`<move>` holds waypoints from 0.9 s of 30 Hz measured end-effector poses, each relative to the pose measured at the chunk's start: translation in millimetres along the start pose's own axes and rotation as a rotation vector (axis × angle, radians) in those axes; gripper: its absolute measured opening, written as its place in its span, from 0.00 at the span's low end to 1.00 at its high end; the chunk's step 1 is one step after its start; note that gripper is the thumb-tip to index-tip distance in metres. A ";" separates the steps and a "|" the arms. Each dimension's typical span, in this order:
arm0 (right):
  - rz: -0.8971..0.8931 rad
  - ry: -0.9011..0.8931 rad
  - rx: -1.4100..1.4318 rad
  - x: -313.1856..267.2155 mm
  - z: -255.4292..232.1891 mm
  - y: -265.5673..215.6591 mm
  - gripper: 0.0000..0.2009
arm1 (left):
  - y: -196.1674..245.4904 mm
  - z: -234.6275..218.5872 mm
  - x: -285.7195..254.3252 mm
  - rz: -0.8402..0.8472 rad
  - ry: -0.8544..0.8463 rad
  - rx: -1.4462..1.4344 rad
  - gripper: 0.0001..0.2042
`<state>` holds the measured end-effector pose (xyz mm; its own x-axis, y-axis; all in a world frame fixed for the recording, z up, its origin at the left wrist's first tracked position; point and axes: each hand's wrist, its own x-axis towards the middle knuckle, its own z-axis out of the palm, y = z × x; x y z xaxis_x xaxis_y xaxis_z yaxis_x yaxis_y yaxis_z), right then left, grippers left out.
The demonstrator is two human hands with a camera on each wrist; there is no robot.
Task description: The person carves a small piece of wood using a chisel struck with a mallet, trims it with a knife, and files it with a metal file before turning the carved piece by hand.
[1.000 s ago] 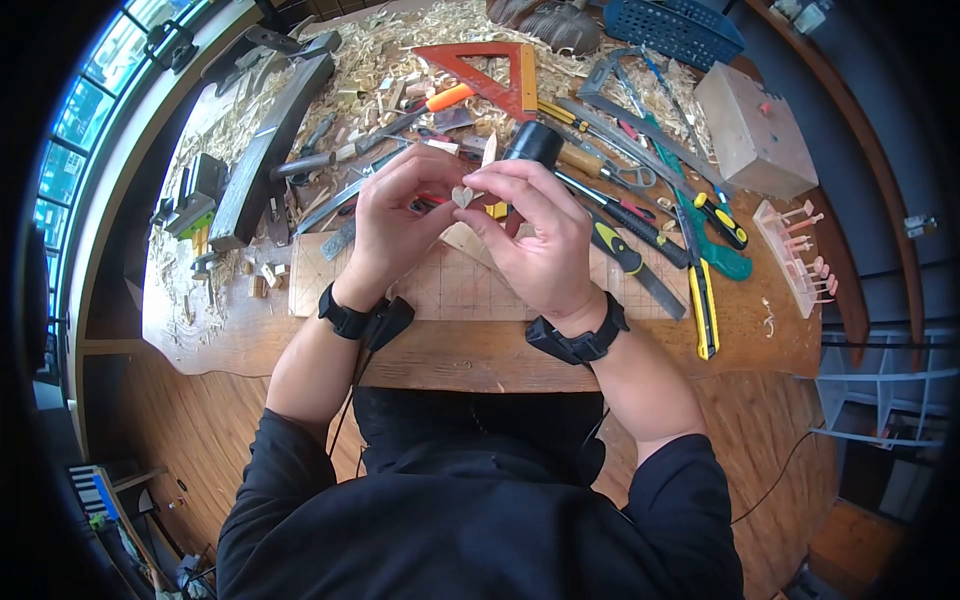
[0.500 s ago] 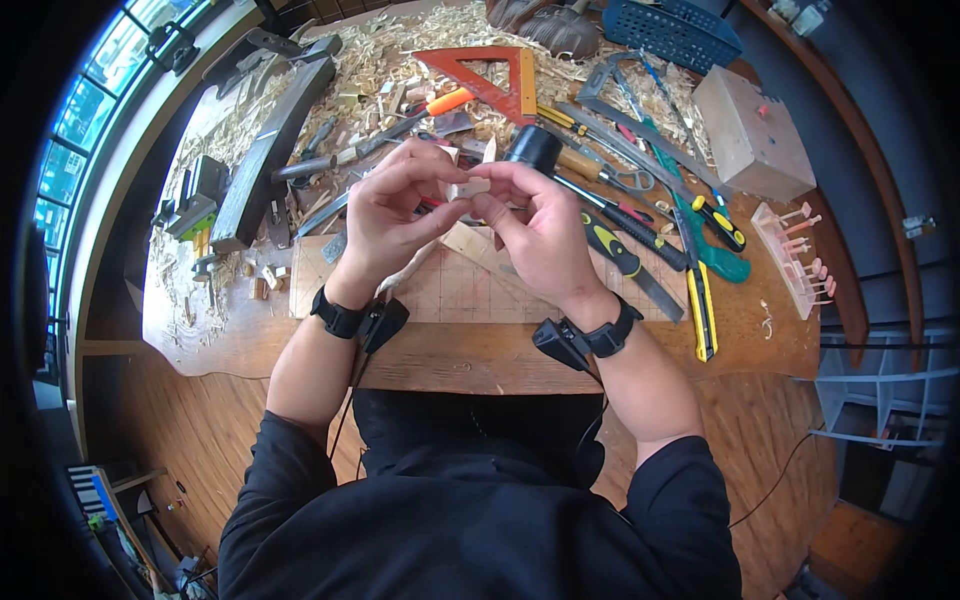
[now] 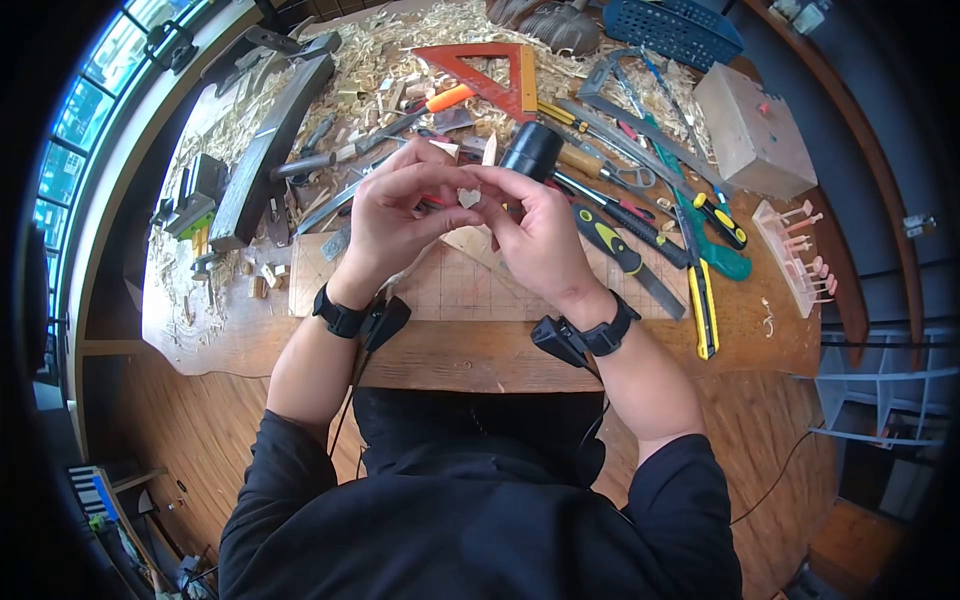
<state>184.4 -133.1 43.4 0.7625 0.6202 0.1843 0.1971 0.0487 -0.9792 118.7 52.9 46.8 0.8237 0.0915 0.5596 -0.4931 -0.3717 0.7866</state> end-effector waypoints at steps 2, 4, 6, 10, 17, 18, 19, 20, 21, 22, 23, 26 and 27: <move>0.008 -0.007 0.021 -0.4 -0.2 0.2 0.15 | -0.3 0.1 0.0 0.004 0.001 0.002 0.16; 0.011 -0.010 0.018 -0.3 -1.6 2.6 0.15 | -1.0 0.1 0.1 0.007 0.007 0.003 0.16; 0.014 -0.013 0.015 -0.1 -2.4 3.2 0.15 | -1.0 -0.1 0.0 0.006 0.007 0.006 0.16; 0.001 -0.008 -0.003 -0.1 -2.1 2.9 0.15 | -0.9 -0.5 -0.1 0.005 0.010 0.014 0.16; 0.011 -0.006 -0.010 -0.4 -1.9 5.9 0.16 | -1.8 -1.0 0.3 0.003 0.021 0.010 0.16; 0.011 -0.006 -0.010 -0.4 -2.1 5.6 0.16 | -1.9 -0.8 0.3 -0.005 0.020 0.003 0.16; 0.021 -0.007 -0.011 -0.3 -2.5 5.3 0.16 | -2.0 -0.3 0.4 -0.012 0.019 -0.005 0.16; 0.031 -0.010 -0.011 -0.2 -2.7 5.2 0.16 | -1.6 -0.1 0.4 -0.012 0.019 -0.005 0.16; 0.030 -0.010 -0.011 -0.1 -2.5 5.7 0.16 | -1.1 -0.2 0.5 -0.013 0.020 -0.010 0.16; 0.016 -0.006 -0.011 -0.1 -2.2 6.6 0.16 | -0.7 -0.3 0.5 -0.015 0.022 -0.015 0.16; 0.002 -0.001 -0.012 -0.1 -2.1 7.1 0.15 | -0.7 -0.2 0.5 -0.015 0.022 -0.015 0.16; 0.016 -0.007 -0.013 0.3 -2.3 6.1 0.15 | -1.0 -0.1 0.5 -0.018 0.021 -0.016 0.16; 0.016 -0.007 -0.014 0.4 -2.4 5.8 0.15 | -1.4 -0.1 0.5 -0.016 0.021 -0.017 0.16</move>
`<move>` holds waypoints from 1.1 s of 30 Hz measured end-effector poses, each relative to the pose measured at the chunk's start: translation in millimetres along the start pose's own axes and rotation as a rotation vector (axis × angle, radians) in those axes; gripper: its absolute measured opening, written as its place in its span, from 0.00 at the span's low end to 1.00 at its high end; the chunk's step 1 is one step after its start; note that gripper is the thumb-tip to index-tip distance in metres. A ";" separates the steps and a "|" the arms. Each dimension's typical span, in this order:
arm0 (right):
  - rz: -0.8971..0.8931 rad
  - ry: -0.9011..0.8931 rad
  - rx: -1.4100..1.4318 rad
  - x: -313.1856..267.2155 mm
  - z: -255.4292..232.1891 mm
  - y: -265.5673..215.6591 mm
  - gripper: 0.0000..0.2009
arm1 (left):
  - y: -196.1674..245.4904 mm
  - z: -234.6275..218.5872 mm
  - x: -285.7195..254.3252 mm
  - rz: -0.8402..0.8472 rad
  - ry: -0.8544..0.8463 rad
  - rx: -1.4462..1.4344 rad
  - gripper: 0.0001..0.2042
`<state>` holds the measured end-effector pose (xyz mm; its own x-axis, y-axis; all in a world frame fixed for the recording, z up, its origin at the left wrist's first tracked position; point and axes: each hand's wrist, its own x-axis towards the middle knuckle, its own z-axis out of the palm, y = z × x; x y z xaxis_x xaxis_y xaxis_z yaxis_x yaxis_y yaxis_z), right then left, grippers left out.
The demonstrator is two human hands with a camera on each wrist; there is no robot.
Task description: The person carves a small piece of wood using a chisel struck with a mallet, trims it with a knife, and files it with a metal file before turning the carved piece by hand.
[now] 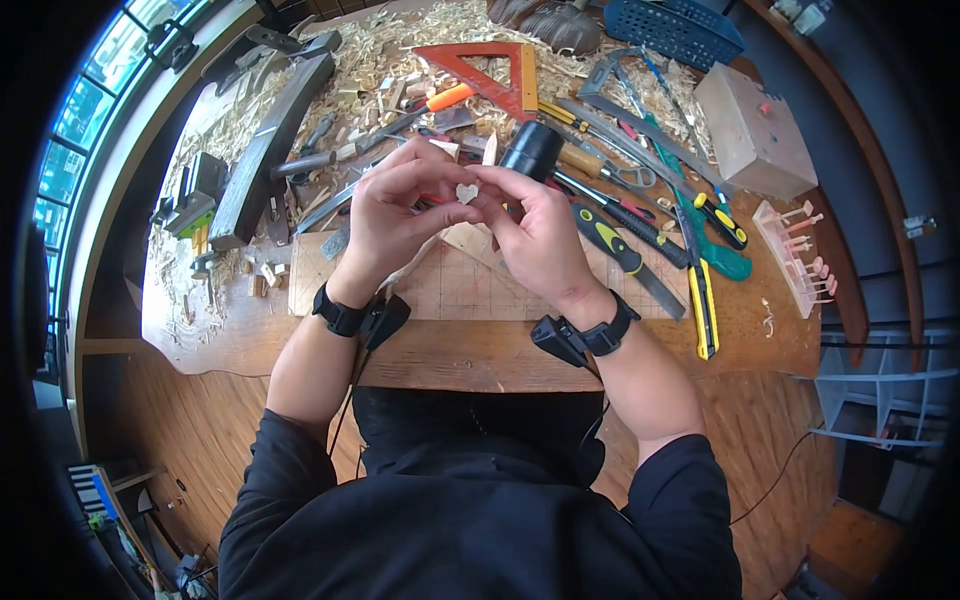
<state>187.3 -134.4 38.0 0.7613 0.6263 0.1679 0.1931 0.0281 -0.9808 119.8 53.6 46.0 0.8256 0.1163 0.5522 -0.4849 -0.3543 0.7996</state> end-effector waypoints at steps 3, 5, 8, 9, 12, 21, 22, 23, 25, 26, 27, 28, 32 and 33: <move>-0.007 0.002 -0.004 0.4 0.4 0.0 0.15 | -1.7 -0.1 -0.2 0.003 -0.001 -0.002 0.16; -0.014 -0.002 0.007 0.5 0.3 1.0 0.16 | -1.4 -0.2 -0.1 0.006 -0.002 -0.003 0.16; 0.051 -0.022 0.009 -0.4 -1.5 -2.4 0.16 | 1.3 -0.4 0.8 0.015 -0.004 0.038 0.16; 0.051 -0.023 0.009 -0.3 -1.2 -1.9 0.16 | 1.7 -0.3 0.8 0.015 -0.003 0.035 0.16; 0.037 -0.012 0.028 0.3 0.0 1.4 0.16 | 0.3 -0.2 0.4 0.011 -0.001 0.031 0.16; 0.004 -0.015 0.037 0.4 0.5 -0.5 0.15 | 0.0 0.5 0.1 0.008 0.007 0.038 0.16; 0.005 -0.020 0.036 0.2 0.3 -0.5 0.15 | -0.2 0.7 -0.2 -0.006 0.011 0.029 0.16; 0.005 -0.026 0.034 0.0 0.0 -0.5 0.15 | -1.6 0.5 -0.4 -0.006 0.012 0.029 0.16; 0.004 -0.032 0.021 -0.2 0.1 -0.6 0.15 | -5.3 -0.7 -0.5 -0.003 0.003 0.026 0.17; 0.001 -0.037 0.006 -0.3 -0.1 -0.7 0.15 | -4.7 -1.0 -0.5 -0.003 0.003 0.026 0.17; 0.001 -0.037 0.006 -0.5 -0.6 -0.9 0.15 | -3.6 -1.0 0.0 0.009 0.001 0.063 0.17; 0.021 -0.047 0.016 -0.7 -1.3 -1.1 0.15 | -2.4 -1.1 0.5 0.023 -0.001 0.099 0.17; 0.005 -0.019 0.101 -1.9 2.4 1.8 0.16 | 2.4 2.2 2.2 0.072 0.043 0.130 0.16; 0.006 -0.020 0.101 -2.0 3.3 -0.6 0.16 | 2.3 1.8 3.8 0.123 0.048 0.155 0.16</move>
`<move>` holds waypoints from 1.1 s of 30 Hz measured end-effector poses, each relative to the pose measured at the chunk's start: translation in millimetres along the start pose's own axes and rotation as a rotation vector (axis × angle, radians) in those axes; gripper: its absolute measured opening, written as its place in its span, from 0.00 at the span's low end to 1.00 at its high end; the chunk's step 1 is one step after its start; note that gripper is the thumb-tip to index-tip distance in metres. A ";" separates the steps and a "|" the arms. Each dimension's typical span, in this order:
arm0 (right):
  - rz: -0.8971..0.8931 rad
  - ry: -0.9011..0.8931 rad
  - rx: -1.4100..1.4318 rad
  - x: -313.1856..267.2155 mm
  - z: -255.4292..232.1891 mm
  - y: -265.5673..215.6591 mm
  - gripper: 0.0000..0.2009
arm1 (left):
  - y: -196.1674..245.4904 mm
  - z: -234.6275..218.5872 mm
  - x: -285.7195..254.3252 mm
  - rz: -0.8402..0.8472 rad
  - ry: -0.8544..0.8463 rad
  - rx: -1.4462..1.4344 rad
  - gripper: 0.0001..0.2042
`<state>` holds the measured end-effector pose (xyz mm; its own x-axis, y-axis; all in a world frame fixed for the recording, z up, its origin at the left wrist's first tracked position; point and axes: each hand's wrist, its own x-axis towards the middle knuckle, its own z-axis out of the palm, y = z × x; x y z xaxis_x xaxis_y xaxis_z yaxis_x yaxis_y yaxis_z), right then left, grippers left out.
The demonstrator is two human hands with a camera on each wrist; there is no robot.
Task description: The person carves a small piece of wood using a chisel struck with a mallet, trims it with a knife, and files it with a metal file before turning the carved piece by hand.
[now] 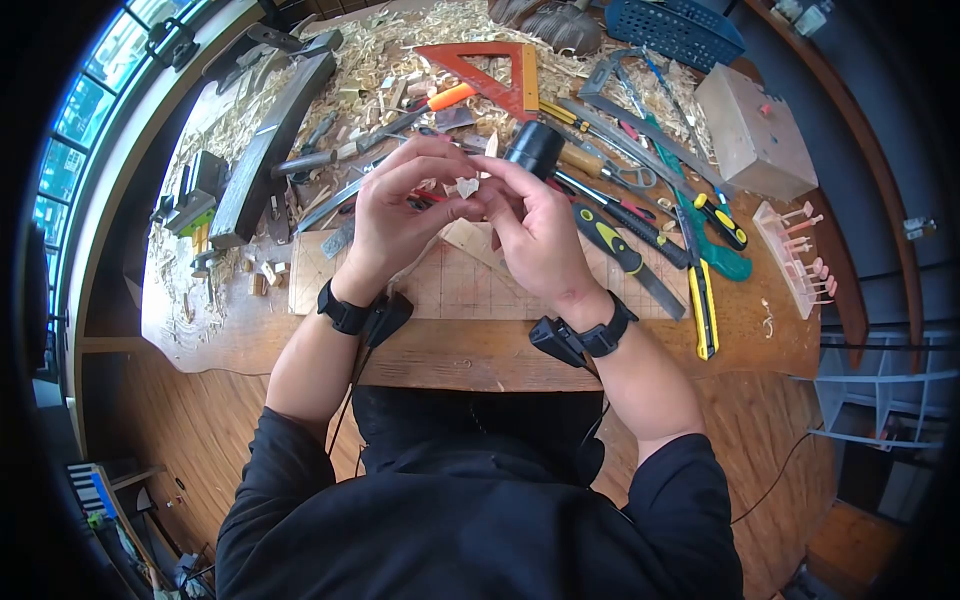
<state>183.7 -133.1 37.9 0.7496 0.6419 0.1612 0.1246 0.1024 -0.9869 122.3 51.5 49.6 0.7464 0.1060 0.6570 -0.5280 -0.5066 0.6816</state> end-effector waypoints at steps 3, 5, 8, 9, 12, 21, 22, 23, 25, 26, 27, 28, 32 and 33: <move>0.028 0.050 0.063 -0.3 0.9 -7.8 0.16 | 1.8 3.9 -2.6 -0.031 0.013 0.000 0.15; -0.017 0.091 0.024 0.1 -0.4 -8.2 0.16 | 2.8 4.9 -3.9 -0.111 0.019 -0.023 0.14; -0.012 0.110 0.064 -0.1 -2.6 -3.8 0.15 | 3.2 2.8 -3.7 -0.139 -0.013 -0.001 0.14; -0.013 0.110 0.064 0.7 -1.6 -2.5 0.15 | 3.0 1.8 -3.2 -0.105 -0.016 0.037 0.14; -0.131 0.169 0.021 2.3 1.3 -0.5 0.15 | 0.9 1.5 -2.7 -0.058 -0.015 0.096 0.14; -0.217 0.166 -0.108 1.3 1.4 0.4 0.11 | 0.8 0.8 -3.5 -0.065 -0.019 0.136 0.12; -0.207 0.180 -0.110 1.2 1.3 0.9 0.10 | 1.3 1.1 -3.4 -0.060 -0.018 0.143 0.12; -0.195 0.194 -0.114 0.9 1.3 0.6 0.10 | 2.6 1.6 -3.0 -0.059 -0.017 0.142 0.12; -0.153 0.196 -0.084 -0.2 2.0 -5.0 0.09 | 5.6 2.0 -1.8 -0.084 -0.003 0.113 0.12; -0.111 0.198 -0.054 -0.5 2.1 -7.6 0.09 | 4.7 2.0 -1.9 -0.083 -0.003 0.113 0.12; -0.111 0.200 -0.054 -0.4 1.4 -8.4 0.09 | 2.9 2.3 -2.2 -0.071 0.002 0.088 0.13; -0.086 0.189 -0.048 0.0 0.3 -9.1 0.08 | 1.8 2.4 -2.1 -0.059 0.008 0.064 0.13; -0.032 0.149 -0.052 0.7 -1.0 -8.5 0.08 | 2.5 1.3 -1.6 -0.043 0.011 0.030 0.13; -0.031 0.149 -0.053 0.6 -1.3 -7.6 0.08 | 4.2 0.7 -1.5 -0.047 0.001 0.033 0.13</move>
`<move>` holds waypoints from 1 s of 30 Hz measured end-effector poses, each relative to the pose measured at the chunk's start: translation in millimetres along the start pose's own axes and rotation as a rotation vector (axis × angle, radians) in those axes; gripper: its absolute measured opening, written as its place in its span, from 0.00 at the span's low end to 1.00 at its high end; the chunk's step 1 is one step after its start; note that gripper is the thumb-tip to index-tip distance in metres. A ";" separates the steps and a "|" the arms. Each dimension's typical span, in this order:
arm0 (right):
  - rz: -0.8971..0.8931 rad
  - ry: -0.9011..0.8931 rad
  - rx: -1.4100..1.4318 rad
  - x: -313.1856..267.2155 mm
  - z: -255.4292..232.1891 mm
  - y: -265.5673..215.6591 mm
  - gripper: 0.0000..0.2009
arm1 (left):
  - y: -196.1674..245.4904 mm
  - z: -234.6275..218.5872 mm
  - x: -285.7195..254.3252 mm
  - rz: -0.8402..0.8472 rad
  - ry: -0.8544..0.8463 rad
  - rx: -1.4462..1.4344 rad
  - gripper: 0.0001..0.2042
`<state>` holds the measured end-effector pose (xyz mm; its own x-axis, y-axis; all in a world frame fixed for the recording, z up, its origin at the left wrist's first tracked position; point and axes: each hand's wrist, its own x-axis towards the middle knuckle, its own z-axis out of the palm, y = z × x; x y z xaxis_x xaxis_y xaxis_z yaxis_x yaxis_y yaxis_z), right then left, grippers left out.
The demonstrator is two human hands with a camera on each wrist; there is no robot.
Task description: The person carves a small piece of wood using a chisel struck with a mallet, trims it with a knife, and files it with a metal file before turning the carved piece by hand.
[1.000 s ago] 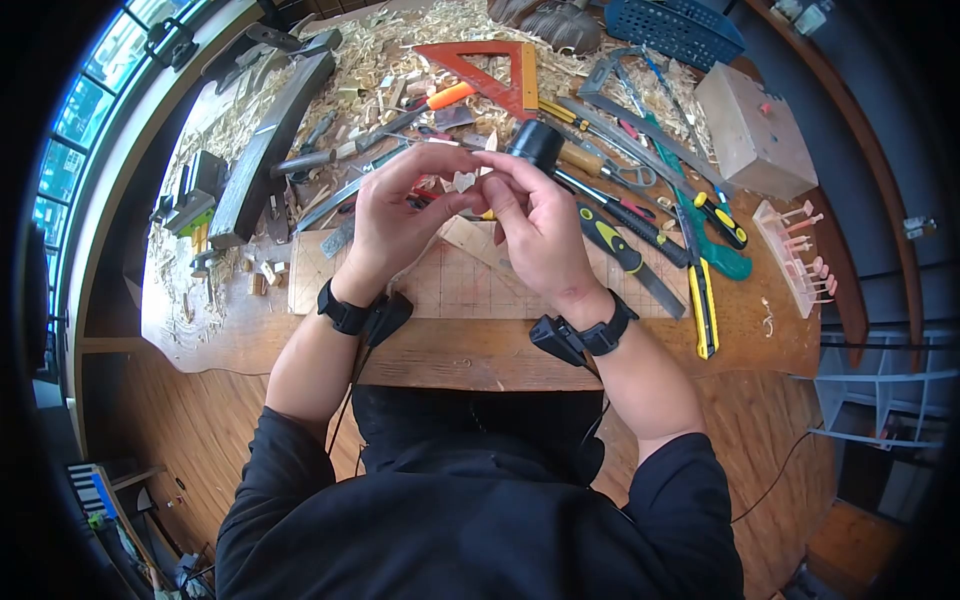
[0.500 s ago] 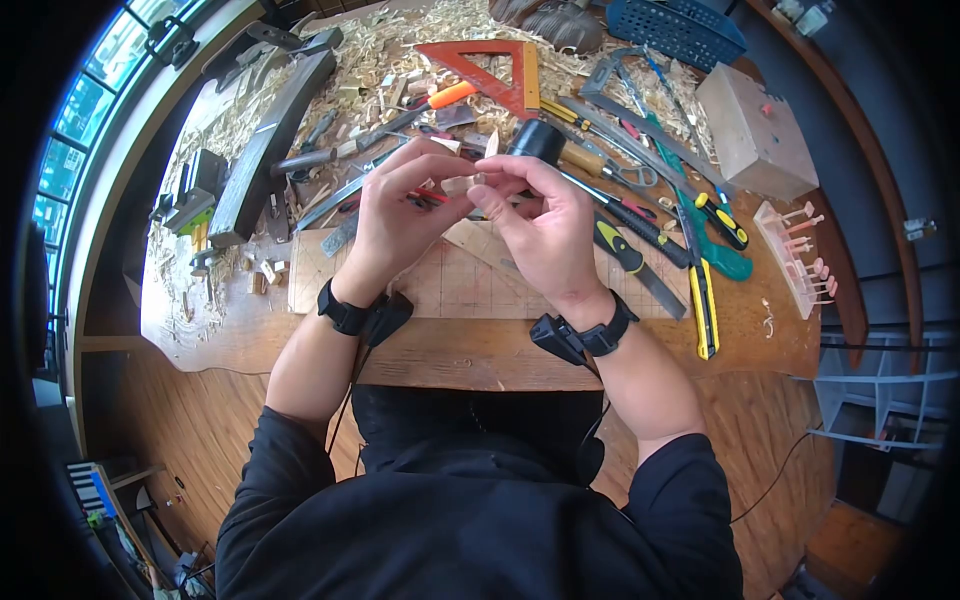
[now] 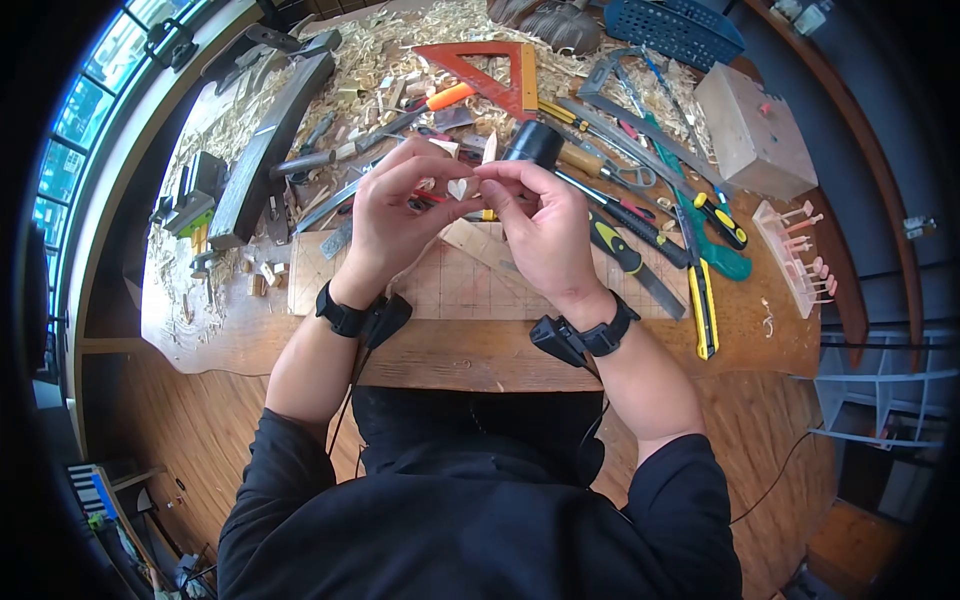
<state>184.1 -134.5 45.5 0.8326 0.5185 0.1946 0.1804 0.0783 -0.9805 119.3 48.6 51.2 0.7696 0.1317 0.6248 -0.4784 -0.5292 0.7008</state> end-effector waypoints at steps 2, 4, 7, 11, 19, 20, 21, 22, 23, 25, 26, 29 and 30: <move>-0.004 -0.005 -0.010 0.0 0.7 2.1 0.08 | 0.6 -1.0 -0.4 -0.005 -0.009 0.006 0.13; 0.000 -0.006 -0.004 -0.2 0.8 1.2 0.08 | 0.1 -1.0 -0.3 0.000 -0.010 0.000 0.13; 0.004 -0.007 -0.008 0.0 1.0 1.6 0.08 | 1.9 -2.8 -0.2 0.003 -0.027 0.041 0.13; 0.003 -0.009 -0.012 0.4 1.3 2.0 0.08 | 1.1 -2.3 -0.9 -0.010 -0.029 0.020 0.14; 0.004 -0.008 -0.015 0.1 1.0 2.5 0.08 | -0.4 -2.4 -0.8 0.004 -0.031 0.021 0.14; 0.003 -0.009 -0.022 -0.1 1.0 1.9 0.08 | -0.3 -2.3 -0.8 0.004 -0.031 0.021 0.14; 0.003 -0.008 -0.022 -0.4 0.9 1.1 0.08 | 0.0 -2.3 -0.6 0.001 -0.030 0.027 0.14; 0.007 -0.007 -0.001 -0.6 1.0 0.2 0.08 | 0.2 -2.3 -0.6 -0.001 -0.030 0.033 0.14; 0.010 -0.006 0.019 -0.8 1.0 -0.1 0.08 | -0.6 -1.7 -0.7 -0.002 -0.030 0.033 0.14; -0.016 -0.001 0.039 -0.9 0.4 0.6 0.08 | -3.0 -0.1 -1.2 -0.016 -0.010 -0.019 0.14; -0.041 0.003 0.060 -0.8 0.2 0.9 0.08 | -3.3 0.1 -1.3 -0.016 -0.009 -0.018 0.14; -0.026 0.017 0.068 -1.9 -0.1 -1.3 0.07 | -3.8 0.7 -2.0 -0.040 -0.011 -0.028 0.15; -0.026 0.017 0.068 -2.1 0.1 -1.2 0.07 | -4.0 0.7 -2.0 -0.041 -0.014 -0.029 0.15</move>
<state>182.1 -135.6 46.3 0.8370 0.5009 0.2202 0.1670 0.1494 -0.9746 120.0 49.9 46.9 0.7945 0.1408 0.5908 -0.4583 -0.4993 0.7353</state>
